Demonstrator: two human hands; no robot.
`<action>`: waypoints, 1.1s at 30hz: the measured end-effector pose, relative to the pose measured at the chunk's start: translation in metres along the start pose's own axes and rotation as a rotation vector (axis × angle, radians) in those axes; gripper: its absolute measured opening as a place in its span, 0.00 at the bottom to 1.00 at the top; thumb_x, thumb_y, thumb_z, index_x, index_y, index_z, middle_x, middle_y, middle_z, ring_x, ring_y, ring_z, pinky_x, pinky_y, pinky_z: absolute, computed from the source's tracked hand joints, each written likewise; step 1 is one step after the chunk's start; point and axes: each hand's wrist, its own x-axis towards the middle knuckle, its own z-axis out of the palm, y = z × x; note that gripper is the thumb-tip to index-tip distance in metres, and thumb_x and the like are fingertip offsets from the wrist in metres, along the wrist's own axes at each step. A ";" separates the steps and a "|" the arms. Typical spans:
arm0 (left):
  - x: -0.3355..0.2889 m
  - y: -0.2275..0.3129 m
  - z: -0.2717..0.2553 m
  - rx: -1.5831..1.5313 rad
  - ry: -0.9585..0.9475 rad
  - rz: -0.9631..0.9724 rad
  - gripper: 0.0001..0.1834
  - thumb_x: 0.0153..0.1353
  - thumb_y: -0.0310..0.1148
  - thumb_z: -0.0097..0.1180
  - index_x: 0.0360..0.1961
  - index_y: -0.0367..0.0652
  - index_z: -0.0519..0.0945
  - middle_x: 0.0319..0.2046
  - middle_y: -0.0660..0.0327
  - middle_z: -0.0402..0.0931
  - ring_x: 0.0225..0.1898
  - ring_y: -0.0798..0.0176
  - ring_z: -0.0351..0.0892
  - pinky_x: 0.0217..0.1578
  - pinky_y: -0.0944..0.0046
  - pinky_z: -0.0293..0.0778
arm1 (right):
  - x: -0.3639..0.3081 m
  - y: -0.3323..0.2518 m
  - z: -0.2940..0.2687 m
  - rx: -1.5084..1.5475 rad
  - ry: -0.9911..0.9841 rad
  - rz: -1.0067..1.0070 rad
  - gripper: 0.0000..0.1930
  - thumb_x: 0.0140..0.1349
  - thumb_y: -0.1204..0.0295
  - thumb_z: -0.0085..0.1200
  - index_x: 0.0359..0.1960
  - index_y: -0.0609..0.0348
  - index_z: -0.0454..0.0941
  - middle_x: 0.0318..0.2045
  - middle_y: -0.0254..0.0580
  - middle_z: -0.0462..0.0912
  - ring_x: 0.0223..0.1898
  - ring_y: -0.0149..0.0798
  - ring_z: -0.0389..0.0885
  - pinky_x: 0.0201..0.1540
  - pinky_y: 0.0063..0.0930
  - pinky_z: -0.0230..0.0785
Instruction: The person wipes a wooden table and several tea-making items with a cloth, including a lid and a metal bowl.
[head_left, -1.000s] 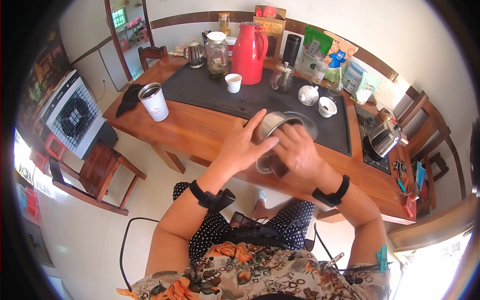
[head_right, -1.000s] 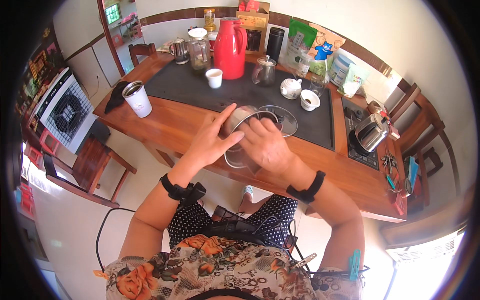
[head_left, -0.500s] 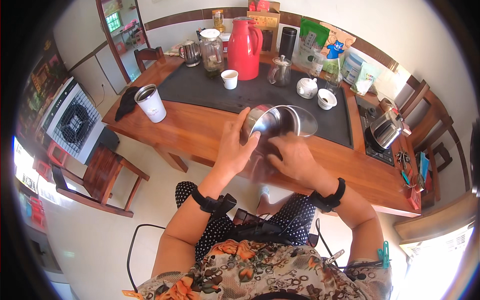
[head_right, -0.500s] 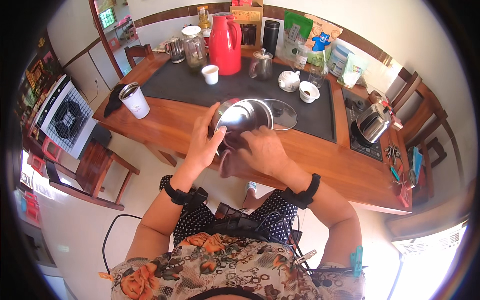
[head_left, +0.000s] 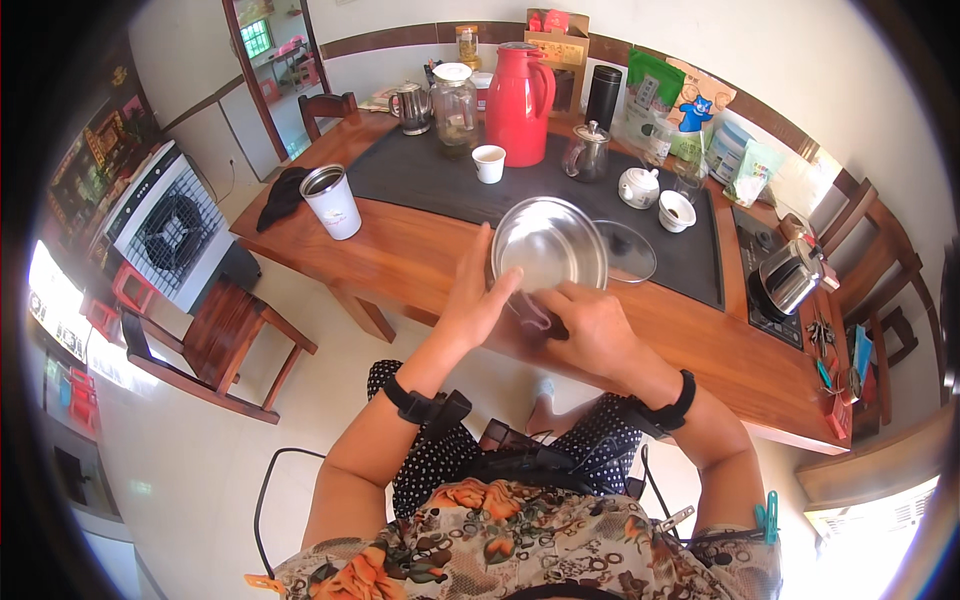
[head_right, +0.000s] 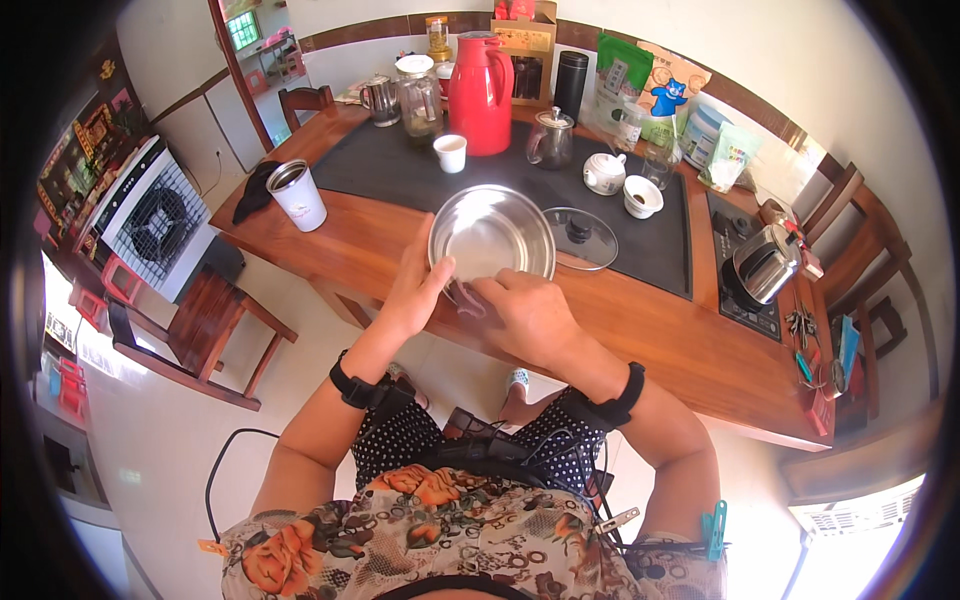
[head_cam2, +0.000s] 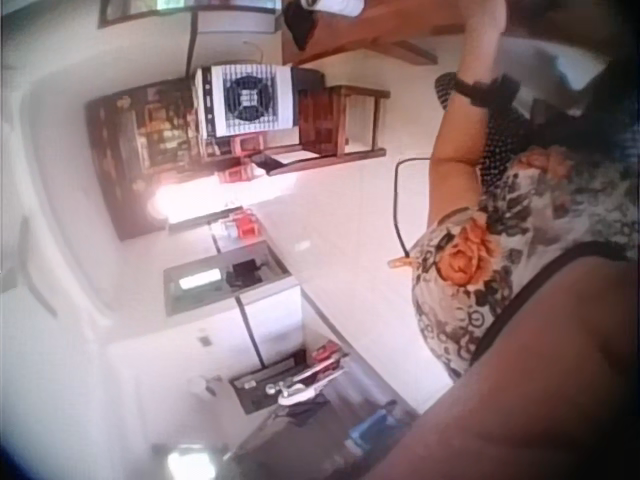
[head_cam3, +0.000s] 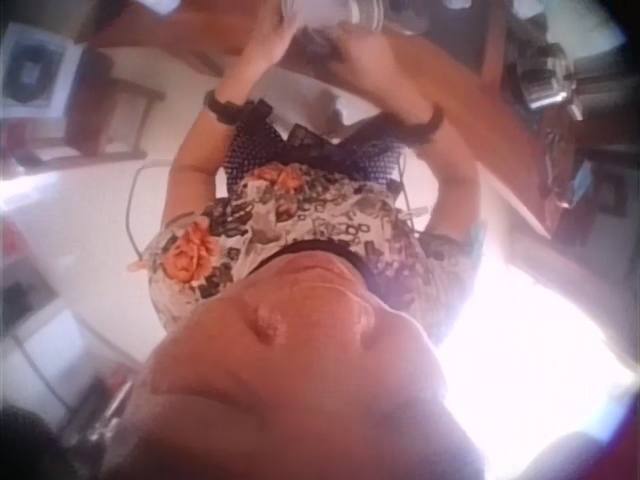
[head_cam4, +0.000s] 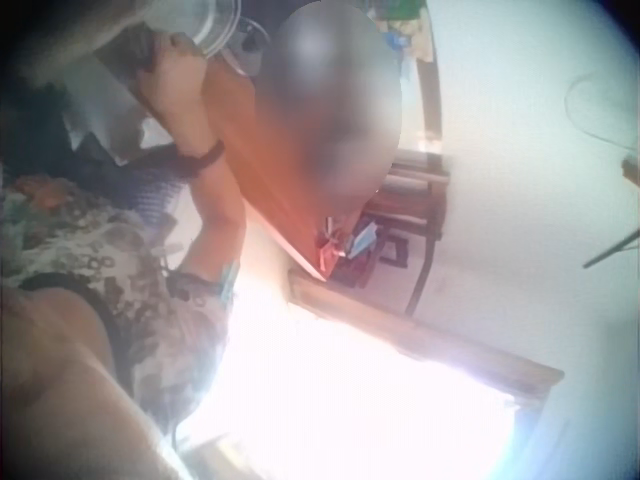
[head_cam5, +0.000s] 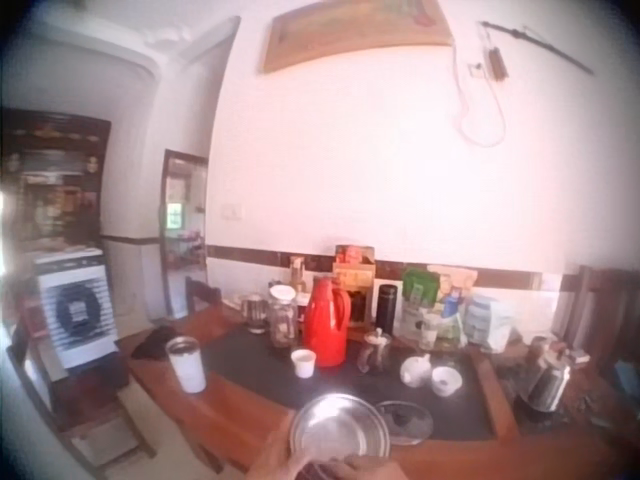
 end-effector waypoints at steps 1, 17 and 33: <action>-0.004 -0.003 -0.002 0.001 0.003 0.000 0.44 0.63 0.53 0.55 0.71 0.35 0.56 0.69 0.35 0.51 0.71 0.38 0.51 0.69 0.49 0.50 | -0.001 0.002 -0.003 0.002 -0.035 -0.013 0.21 0.44 0.71 0.65 0.44 0.53 0.79 0.29 0.43 0.78 0.32 0.50 0.81 0.35 0.42 0.74; -0.015 0.069 -0.052 0.316 -0.425 0.503 0.10 0.58 0.34 0.64 0.29 0.39 0.80 0.20 0.58 0.73 0.25 0.54 0.73 0.43 0.56 0.73 | 0.000 0.021 -0.068 0.646 -0.176 0.151 0.24 0.47 0.85 0.62 0.50 0.62 0.78 0.43 0.39 0.81 0.47 0.32 0.79 0.51 0.28 0.71; -0.042 0.047 -0.004 -0.431 0.035 -0.121 0.11 0.72 0.30 0.48 0.34 0.35 0.78 0.25 0.69 0.76 0.27 0.78 0.71 0.28 0.73 0.69 | 0.034 -0.006 -0.037 0.319 0.145 0.194 0.28 0.53 0.66 0.60 0.55 0.65 0.73 0.61 0.56 0.68 0.55 0.58 0.75 0.57 0.41 0.69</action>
